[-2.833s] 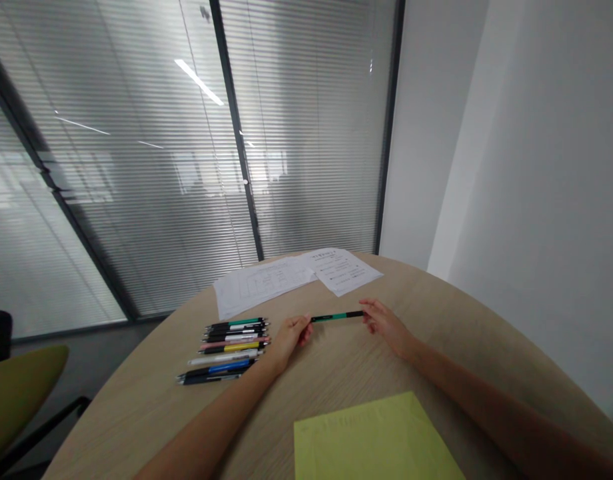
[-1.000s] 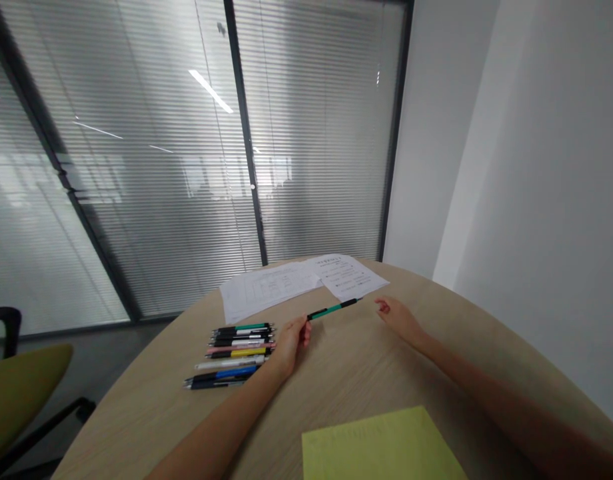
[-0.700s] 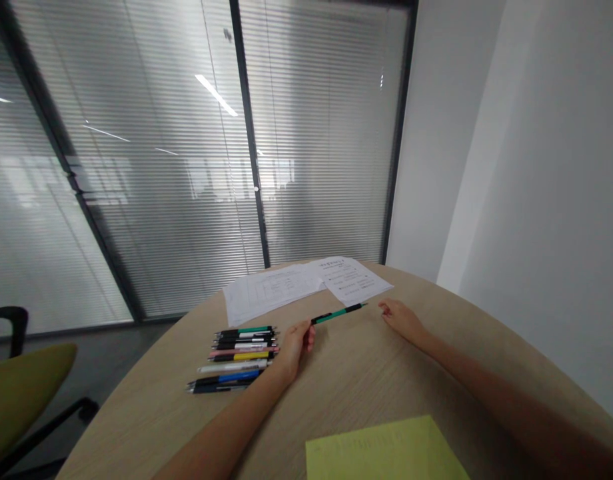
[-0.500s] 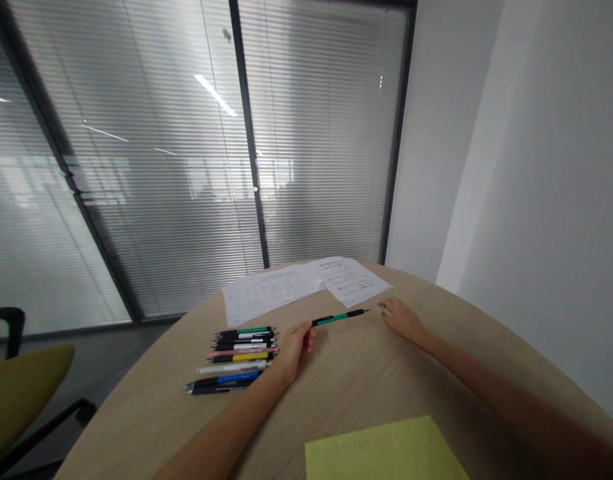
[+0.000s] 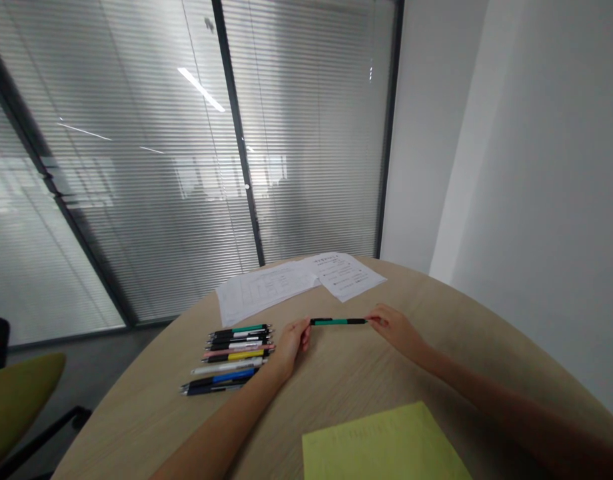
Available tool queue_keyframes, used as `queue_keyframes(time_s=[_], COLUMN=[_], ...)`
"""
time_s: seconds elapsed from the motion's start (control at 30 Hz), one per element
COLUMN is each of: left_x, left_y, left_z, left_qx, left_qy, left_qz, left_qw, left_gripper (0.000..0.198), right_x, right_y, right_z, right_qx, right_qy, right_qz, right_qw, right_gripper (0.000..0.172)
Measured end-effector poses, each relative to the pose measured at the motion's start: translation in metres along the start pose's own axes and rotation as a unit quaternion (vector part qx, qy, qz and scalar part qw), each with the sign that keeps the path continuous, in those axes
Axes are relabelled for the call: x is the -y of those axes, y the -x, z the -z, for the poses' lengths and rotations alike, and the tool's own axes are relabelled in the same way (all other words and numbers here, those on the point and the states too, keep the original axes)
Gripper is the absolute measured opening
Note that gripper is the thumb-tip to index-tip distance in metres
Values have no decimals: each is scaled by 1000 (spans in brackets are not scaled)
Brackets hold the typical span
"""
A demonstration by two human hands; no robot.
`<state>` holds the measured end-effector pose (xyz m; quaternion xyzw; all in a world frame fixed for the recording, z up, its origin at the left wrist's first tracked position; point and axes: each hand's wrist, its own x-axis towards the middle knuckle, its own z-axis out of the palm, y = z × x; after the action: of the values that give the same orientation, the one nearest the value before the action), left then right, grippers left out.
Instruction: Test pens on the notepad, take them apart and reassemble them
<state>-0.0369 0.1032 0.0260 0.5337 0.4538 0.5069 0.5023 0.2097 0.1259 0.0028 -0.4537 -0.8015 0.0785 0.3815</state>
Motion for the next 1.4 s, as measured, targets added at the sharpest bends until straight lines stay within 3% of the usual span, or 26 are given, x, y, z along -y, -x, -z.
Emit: queue_keyframes(time_s=[0.43, 0.67, 0.87, 1.17, 1.4], left_x=[-1, 4, 2, -7, -6], left_y=[1, -3, -2, 17, 19], left_z=[0, 5, 5, -8, -14], left_qx=[-18, -49, -59, 40, 130], left_qy=[-11, -4, -35, -188, -311], left_qz=[-11, -34, -59, -86, -153], left_qw=[1000, 998, 996, 978, 929], left_gripper=[40, 42, 44, 42, 34], right_x=[-22, -48, -66, -58, -55], right_y=[9, 5, 4, 5, 6], right_z=[1, 13, 13, 13, 12], right_qx=[13, -25, -59, -52, -37], right_qy=[52, 69, 55, 57, 63], right_qz=[45, 4, -109, -125, -105], right_qw=[998, 997, 991, 989, 992], right_gripper=[18, 17, 15, 17, 17])
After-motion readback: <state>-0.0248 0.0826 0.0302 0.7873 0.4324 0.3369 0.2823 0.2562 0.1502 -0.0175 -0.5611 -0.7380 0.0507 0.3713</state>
